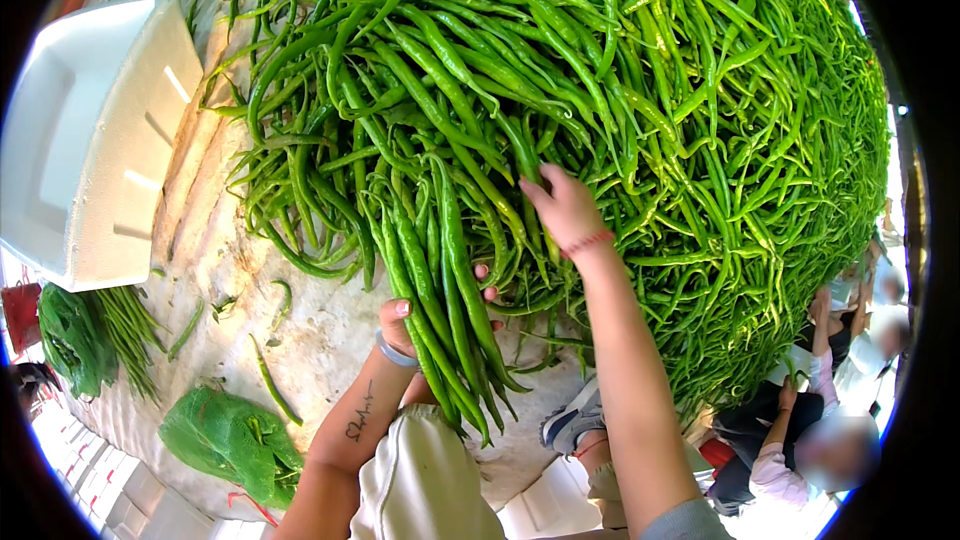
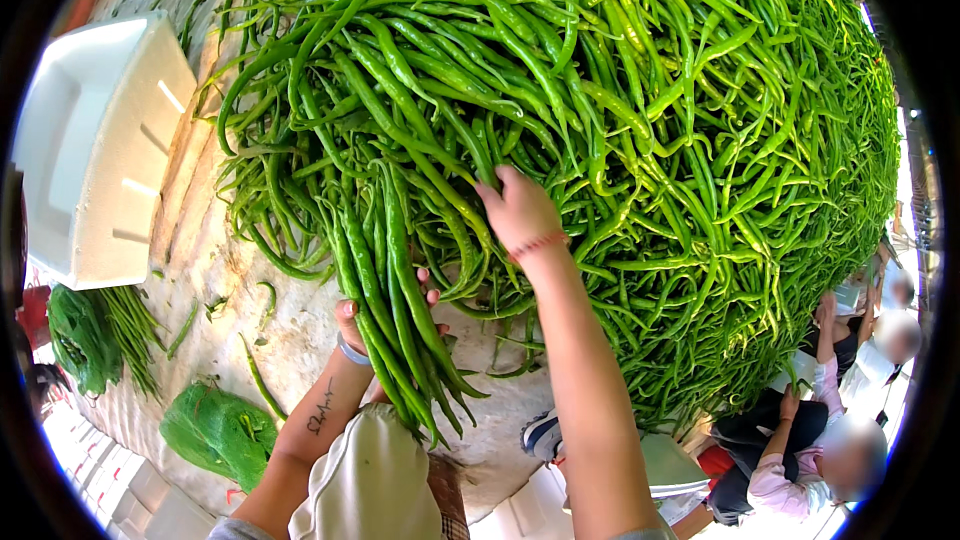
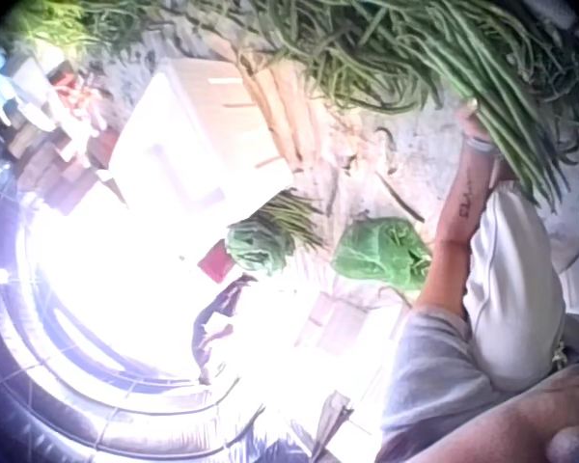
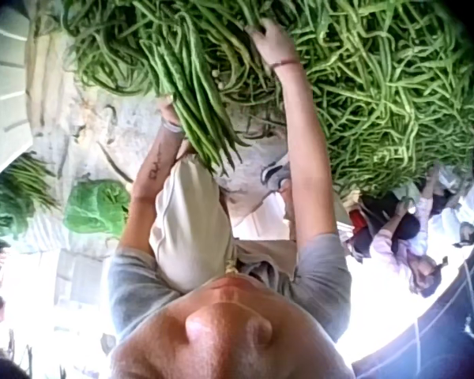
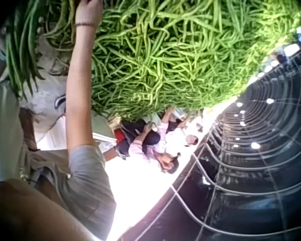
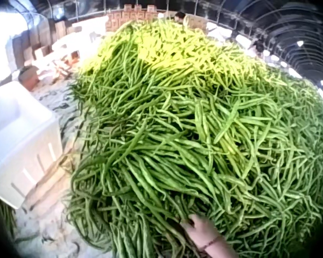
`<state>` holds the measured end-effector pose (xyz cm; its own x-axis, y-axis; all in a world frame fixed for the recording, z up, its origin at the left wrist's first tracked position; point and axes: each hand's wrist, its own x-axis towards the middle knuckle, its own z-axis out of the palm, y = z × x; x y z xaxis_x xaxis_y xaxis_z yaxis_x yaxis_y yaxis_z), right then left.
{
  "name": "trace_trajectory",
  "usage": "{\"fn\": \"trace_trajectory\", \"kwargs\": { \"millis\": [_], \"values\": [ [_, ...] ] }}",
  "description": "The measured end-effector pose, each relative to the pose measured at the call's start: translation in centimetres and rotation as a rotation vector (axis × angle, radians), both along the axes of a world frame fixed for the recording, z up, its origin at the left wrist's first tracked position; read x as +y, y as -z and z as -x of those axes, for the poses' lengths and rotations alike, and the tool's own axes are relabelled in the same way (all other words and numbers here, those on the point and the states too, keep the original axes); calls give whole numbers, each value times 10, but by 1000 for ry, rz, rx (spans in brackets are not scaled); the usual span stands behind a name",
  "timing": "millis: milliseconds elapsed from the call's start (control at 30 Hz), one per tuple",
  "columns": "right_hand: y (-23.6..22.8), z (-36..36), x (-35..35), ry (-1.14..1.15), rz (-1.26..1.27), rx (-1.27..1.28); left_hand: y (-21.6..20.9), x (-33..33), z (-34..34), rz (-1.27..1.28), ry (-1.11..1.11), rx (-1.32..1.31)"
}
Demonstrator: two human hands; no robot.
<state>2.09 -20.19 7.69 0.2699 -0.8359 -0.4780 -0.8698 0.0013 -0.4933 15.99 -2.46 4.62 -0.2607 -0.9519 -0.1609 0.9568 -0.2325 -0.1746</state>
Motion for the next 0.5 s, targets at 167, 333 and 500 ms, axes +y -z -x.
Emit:
{"fn": "trace_trajectory", "kwargs": {
  "millis": [167,333,500],
  "values": [
    [-35,100,55,113,-552,-258,3,0,1,-4,18,-27],
    [-108,119,73,255,-376,-634,-3,-3,3,-23,77,-77],
    [-109,80,68,-81,297,-862,-9,-11,13,-39,140,-141]
  ]
}}
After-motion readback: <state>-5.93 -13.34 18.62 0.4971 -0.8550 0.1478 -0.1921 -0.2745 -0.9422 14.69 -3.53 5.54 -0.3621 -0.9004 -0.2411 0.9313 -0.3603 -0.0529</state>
